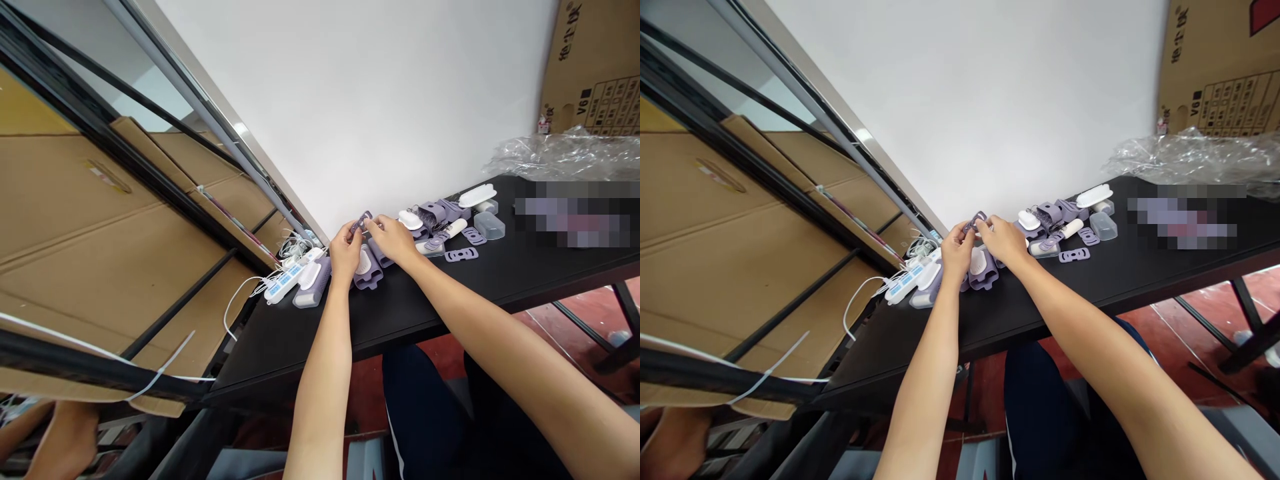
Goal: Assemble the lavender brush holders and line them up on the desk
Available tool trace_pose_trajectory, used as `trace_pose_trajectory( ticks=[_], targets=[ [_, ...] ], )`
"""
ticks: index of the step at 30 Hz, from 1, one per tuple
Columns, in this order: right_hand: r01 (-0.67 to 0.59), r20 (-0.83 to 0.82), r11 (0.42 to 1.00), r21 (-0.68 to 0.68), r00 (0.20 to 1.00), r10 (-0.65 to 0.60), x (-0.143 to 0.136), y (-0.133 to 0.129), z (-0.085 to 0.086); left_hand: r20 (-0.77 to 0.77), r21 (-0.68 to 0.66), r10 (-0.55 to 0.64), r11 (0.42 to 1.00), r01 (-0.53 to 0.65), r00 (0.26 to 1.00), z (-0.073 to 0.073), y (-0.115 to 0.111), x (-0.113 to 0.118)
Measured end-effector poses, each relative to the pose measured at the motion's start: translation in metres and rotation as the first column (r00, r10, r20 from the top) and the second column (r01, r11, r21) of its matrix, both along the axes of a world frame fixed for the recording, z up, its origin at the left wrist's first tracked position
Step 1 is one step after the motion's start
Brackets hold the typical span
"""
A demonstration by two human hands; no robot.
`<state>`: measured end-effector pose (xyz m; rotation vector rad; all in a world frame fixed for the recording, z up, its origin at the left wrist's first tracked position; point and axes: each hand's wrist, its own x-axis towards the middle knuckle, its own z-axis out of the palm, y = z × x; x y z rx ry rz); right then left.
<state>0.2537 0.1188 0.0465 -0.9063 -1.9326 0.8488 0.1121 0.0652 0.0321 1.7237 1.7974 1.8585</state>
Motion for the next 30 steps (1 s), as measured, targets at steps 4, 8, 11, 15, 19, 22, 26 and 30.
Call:
trace_pose_trajectory(
  ticks=[4, 8, 11, 15, 19, 22, 26, 30],
  targets=[
    [-0.010, -0.003, 1.000, 0.012, 1.000, 0.010, 0.000, 0.000, 0.000, 0.022, 0.028, -0.003, 1.000, 0.002, 1.000, 0.001, 0.000, -0.001],
    [-0.034, 0.008, 0.999, 0.008, 0.999, 0.034, 0.001, -0.001, 0.002, -0.018, 0.026, 0.017, 1.000, -0.016, 1.000, 0.000, 0.000, -0.004],
    [-0.059, 0.051, 0.998, -0.009, 0.997, 0.060, 0.002, -0.002, 0.003, -0.104, 0.026, 0.078, 0.997, -0.076, 0.992, -0.002, -0.001, -0.007],
    [0.012, 0.040, 1.000, -0.014, 0.999, -0.011, 0.004, 0.000, 0.004, -0.269, 0.042, 0.143, 0.990, -0.137, 0.952, -0.001, -0.004, -0.005],
    [0.031, -0.117, 0.998, 0.062, 0.993, -0.023, 0.010, 0.012, 0.005, -0.364, 0.039, 0.133, 0.991, -0.127, 0.922, 0.001, -0.006, 0.000],
    [-0.058, -0.197, 0.993, 0.104, 0.977, 0.078, 0.013, 0.024, 0.003, -0.383, 0.026, 0.089, 0.996, -0.085, 0.919, 0.000, -0.005, 0.000],
    [-0.209, -0.201, 0.967, 0.144, 0.951, 0.235, 0.012, 0.033, -0.001, -0.324, -0.008, -0.018, 1.000, 0.017, 0.946, -0.004, -0.002, -0.001],
    [-0.232, -0.197, 0.961, 0.147, 0.946, 0.259, 0.010, 0.033, -0.003, -0.178, 0.020, -0.056, 0.998, 0.061, 0.982, -0.006, 0.000, -0.001]
  ],
)
